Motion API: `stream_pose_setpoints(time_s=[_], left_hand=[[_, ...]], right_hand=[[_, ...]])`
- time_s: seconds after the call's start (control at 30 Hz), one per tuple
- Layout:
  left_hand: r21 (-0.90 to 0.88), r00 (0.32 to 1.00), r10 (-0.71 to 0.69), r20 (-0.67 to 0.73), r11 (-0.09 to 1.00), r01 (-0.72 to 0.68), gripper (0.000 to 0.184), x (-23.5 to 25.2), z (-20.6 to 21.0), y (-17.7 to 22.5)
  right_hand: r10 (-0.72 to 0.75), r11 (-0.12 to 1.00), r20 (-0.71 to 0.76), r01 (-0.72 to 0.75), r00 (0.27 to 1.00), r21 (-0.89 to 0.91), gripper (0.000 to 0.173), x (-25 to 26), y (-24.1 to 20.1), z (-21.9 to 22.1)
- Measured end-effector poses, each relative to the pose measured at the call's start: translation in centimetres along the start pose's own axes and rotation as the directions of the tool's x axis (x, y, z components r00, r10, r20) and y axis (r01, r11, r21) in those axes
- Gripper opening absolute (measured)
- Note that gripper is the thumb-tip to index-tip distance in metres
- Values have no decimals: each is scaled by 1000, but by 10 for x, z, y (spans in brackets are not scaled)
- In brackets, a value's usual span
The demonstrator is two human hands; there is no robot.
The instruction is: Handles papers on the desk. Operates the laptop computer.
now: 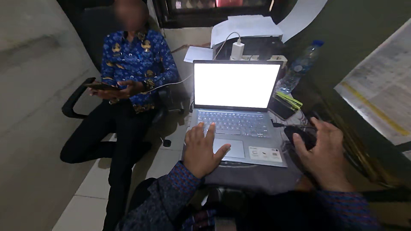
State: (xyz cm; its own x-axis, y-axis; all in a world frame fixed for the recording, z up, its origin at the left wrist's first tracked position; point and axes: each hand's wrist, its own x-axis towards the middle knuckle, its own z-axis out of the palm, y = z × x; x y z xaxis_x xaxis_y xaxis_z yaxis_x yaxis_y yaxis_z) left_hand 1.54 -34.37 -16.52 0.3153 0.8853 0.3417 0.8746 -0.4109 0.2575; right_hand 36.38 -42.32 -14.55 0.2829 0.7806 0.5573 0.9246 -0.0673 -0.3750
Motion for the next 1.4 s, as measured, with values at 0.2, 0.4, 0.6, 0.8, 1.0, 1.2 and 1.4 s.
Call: stream_pose_setpoints(time_s=[0.2, 0.4, 0.6, 0.8, 1.0, 1.2, 1.4], left_hand=[[6, 1000, -5, 2, 1000, 5, 95, 0, 1, 1], [-1, 1000, -6, 7, 1000, 6, 94, 0, -1, 0], [23, 1000, 1, 6, 1000, -1, 94, 0, 0, 0], [23, 1000, -5, 2, 1000, 5, 94, 0, 1, 1], [22, 1000, -4, 9, 1000, 4, 94, 0, 1, 0], [28, 1000, 0, 7, 1000, 0, 94, 0, 1, 0], [37, 1000, 3, -9, 999, -3, 94, -1, 1, -1]], right_hand=[[87, 995, 77, -83, 993, -52, 78, -6, 12, 13], [105, 990, 133, -91, 986, -105, 73, -7, 18, 19], [81, 994, 91, -74, 993, -83, 66, -8, 18, 19], [7, 999, 161, -1, 987, -41, 66, -6, 21, 21], [19, 996, 161, -5, 987, -87, 64, -7, 20, 23], [40, 994, 150, -24, 988, -103, 63, -7, 22, 24], [24, 996, 147, -12, 989, -84, 62, -6, 21, 24]])
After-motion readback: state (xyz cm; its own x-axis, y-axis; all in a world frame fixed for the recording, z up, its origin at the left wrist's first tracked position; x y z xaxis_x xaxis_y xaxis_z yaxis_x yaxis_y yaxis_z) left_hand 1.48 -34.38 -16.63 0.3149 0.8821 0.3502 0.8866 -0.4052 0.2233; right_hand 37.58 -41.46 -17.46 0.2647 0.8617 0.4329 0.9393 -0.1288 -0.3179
